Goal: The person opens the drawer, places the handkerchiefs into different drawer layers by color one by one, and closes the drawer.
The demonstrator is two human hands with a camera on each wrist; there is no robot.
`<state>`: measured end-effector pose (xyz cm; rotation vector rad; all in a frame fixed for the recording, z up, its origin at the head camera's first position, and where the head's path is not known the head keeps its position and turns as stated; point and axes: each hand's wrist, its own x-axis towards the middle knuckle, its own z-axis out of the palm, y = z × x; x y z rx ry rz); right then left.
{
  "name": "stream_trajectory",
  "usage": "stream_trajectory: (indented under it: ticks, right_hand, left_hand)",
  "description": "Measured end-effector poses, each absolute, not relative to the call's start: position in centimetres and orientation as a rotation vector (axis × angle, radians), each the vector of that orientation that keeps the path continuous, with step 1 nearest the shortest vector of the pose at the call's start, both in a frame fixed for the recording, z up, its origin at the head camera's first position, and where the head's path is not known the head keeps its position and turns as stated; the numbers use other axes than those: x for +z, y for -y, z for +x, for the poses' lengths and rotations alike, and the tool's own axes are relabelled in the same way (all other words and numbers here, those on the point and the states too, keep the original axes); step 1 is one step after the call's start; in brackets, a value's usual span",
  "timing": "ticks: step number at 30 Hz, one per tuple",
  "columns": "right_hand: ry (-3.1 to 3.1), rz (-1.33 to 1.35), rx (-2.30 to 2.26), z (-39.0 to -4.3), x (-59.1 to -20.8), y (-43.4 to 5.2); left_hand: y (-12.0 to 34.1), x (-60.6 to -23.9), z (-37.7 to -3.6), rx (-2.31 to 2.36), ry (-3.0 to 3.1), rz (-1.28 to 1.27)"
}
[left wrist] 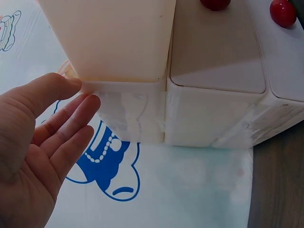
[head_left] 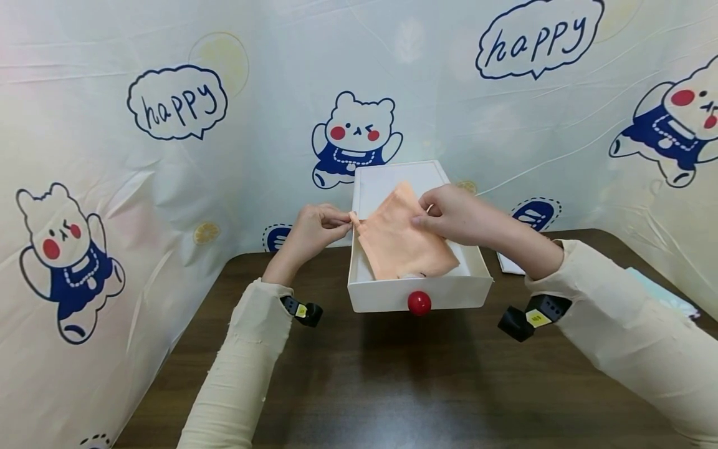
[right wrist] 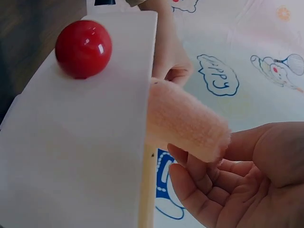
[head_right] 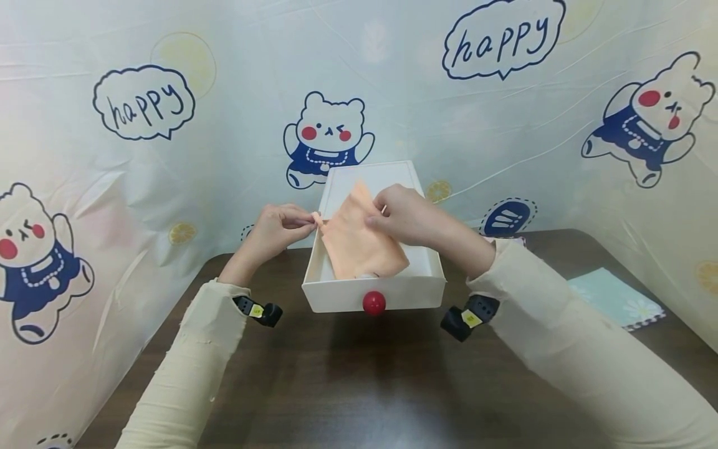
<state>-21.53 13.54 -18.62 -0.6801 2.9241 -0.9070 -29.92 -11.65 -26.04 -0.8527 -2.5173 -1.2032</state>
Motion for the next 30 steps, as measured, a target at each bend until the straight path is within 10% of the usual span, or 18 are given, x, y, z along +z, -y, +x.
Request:
stream_trajectory:
  ticks: [30]
  right_hand:
    - [-2.809, -0.626, -0.721, -23.2, -19.8, -16.2]
  left_hand:
    - [11.7, -26.2, -30.0, -1.207, 2.514, -0.859]
